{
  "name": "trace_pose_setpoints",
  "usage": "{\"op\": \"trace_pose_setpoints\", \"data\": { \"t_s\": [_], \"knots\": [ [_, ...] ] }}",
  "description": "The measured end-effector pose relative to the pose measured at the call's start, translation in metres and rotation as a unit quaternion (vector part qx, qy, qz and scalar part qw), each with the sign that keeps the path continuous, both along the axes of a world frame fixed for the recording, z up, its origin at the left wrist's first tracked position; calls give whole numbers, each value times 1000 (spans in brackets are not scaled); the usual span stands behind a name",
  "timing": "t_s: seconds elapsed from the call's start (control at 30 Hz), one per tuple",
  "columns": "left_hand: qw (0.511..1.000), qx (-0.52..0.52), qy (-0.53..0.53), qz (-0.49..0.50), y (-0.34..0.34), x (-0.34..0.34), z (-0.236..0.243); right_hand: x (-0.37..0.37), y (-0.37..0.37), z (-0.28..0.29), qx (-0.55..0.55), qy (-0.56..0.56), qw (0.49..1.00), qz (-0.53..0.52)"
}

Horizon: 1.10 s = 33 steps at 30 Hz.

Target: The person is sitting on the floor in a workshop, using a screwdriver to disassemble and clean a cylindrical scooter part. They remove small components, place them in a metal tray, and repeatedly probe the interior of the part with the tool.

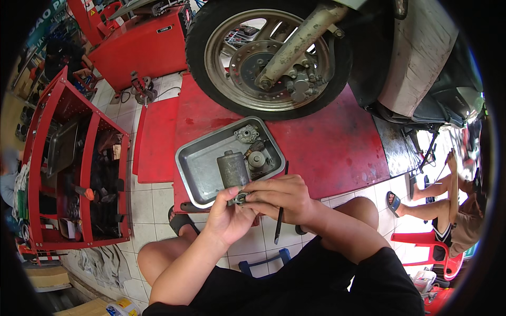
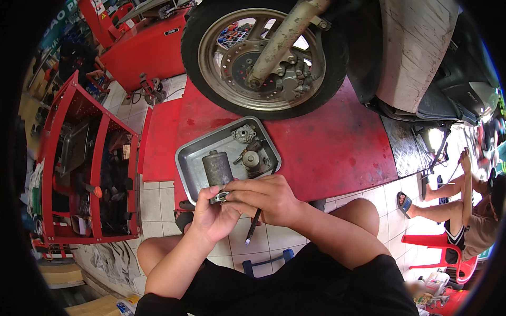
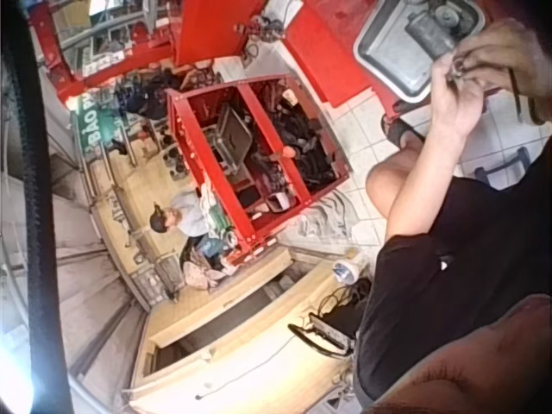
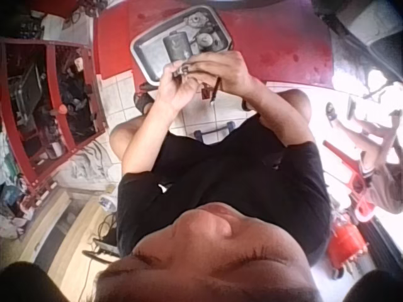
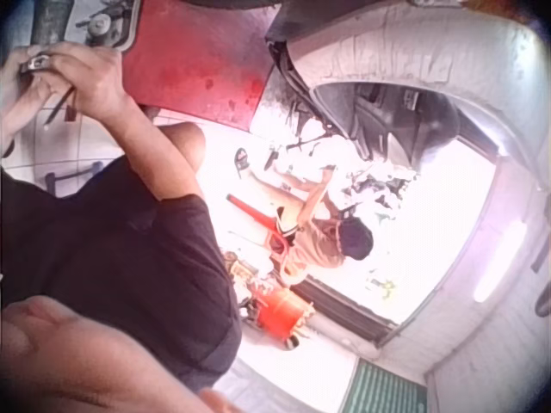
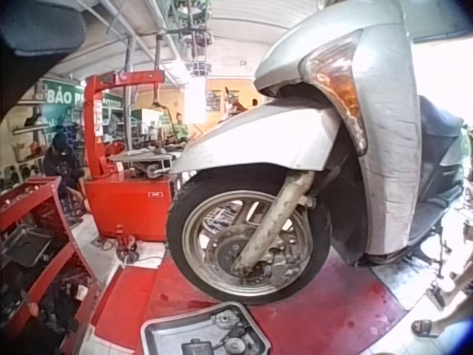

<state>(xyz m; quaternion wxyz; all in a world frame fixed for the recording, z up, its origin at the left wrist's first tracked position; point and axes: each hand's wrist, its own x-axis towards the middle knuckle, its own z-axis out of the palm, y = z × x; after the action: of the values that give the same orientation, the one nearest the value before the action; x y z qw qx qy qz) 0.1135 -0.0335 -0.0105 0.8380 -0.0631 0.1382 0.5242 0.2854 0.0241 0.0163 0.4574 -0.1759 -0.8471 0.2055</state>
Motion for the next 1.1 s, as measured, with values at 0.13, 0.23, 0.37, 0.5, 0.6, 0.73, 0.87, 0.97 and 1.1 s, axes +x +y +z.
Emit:
{"op": "trace_pose_setpoints", "data": {
  "t_s": [0.13,0.23,0.37,0.5,0.6,0.73,0.87,0.97,1.1],
  "knots": [
    [1000,24,-2,9,2,1,1,2,0,8,-48,-6,999,-4],
    [999,34,7,10,5,1,-1,3,2,9,-83,0,997,-2],
    [1000,21,6,12,2,3,-2,1,0,12,-110,-19,994,-1],
    [1000,0,-13,27,0,-1,-21,0,-3,10,-132,-48,990,-12],
    [999,-2,17,38,-2,2,-23,-2,-3,12,-115,-60,991,-30],
    [999,16,-6,33,0,7,-23,-4,-5,15,-93,-72,992,-39],
    [999,30,7,42,1,10,-27,-5,-4,19,-141,-85,986,-25],
    [999,7,6,33,2,14,-24,-2,-3,17,-154,-77,985,-19],
    [1000,8,0,28,4,16,-28,0,-2,20,-161,-96,982,-28]
  ]
}}
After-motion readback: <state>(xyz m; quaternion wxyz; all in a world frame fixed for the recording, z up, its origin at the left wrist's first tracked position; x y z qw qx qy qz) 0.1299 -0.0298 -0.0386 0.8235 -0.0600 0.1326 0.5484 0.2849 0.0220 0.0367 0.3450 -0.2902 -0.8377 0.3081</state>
